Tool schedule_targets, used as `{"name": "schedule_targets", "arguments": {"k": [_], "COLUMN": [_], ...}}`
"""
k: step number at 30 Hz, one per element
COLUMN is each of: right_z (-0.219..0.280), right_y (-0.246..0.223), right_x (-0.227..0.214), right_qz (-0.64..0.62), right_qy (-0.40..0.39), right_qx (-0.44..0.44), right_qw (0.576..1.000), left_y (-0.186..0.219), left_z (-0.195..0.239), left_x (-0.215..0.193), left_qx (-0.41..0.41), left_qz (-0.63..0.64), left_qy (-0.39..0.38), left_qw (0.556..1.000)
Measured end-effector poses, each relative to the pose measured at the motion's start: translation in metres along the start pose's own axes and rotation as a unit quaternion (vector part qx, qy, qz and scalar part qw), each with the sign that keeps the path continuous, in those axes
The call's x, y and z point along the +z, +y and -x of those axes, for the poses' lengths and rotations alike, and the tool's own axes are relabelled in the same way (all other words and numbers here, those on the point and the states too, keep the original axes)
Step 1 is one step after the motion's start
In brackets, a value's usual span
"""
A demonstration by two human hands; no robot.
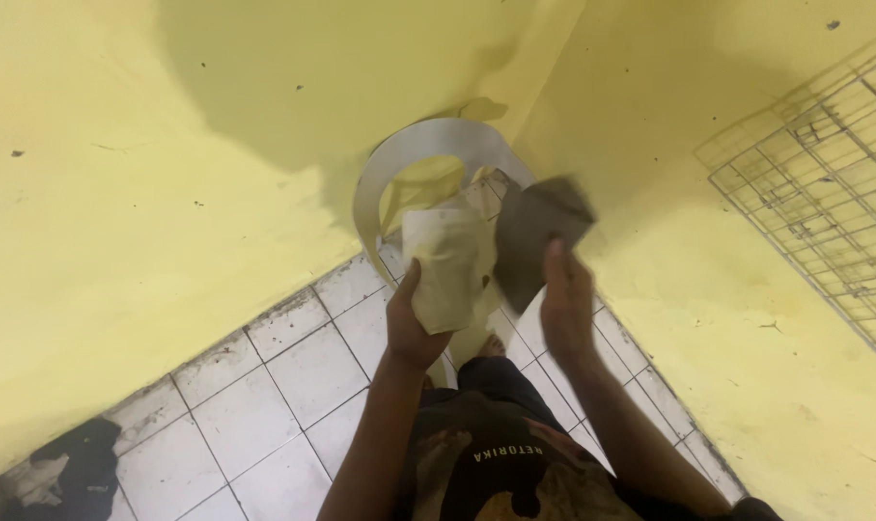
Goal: The person picks up small packaged electronic items from a shelf, wipes them with a cloth, and hangs them on a wall grid. The person repeats this process for several items, moving between a plastic chair and the wall display.
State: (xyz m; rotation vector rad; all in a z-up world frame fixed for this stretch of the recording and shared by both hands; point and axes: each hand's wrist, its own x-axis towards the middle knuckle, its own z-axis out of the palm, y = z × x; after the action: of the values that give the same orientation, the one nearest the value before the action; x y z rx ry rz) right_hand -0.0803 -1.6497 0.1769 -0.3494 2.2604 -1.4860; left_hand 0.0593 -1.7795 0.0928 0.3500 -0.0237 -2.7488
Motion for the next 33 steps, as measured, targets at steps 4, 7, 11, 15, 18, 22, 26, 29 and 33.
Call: {"name": "schedule_targets", "arguments": {"k": [4,7,11,15,18,22,26,29,33], "right_z": [-0.003,0.021,0.051,0.056,0.052,0.032,0.000,-0.015,-0.022], "right_y": [-0.035,-0.053,-0.059,-0.064,-0.059,-0.033,-0.009,0.003,0.014], "right_x": [0.018,0.064,0.067,0.050,0.046,0.039,0.027,0.022,0.023], "right_qz": [0.064,0.341,0.282,0.209,0.154,0.027,-0.140,-0.349,-0.353], "right_qy": [-0.117,-0.090,-0.188,-0.219,-0.196,-0.142,-0.092,-0.103,-0.065], "right_qx": [-0.192,-0.431,-0.400,-0.394,-0.375,-0.158,0.026,0.007,0.049], "right_qw": [0.972,0.830,0.852,0.868,0.893,0.977,0.986,0.931,0.932], "left_y": [-0.005,-0.010,-0.001,0.007,0.002,-0.005,0.001,-0.007,-0.027], "left_z": [0.009,0.005,0.002,0.003,0.005,-0.006,-0.023,-0.027,-0.027], "left_x": [0.005,0.015,0.024,0.042,0.053,0.055,0.055,0.052,0.044], "left_qx": [-0.025,0.033,0.235,0.183,0.147,0.120,0.216,0.139,0.151], "left_qz": [-0.052,-0.029,-0.223,-0.102,0.008,-0.046,-0.458,-0.454,-0.421], "left_qy": [-0.025,-0.021,-0.006,0.044,-0.079,-0.149,0.083,0.184,0.177], "left_qw": [0.998,0.999,0.946,0.977,0.986,0.981,0.858,0.861,0.877]}}
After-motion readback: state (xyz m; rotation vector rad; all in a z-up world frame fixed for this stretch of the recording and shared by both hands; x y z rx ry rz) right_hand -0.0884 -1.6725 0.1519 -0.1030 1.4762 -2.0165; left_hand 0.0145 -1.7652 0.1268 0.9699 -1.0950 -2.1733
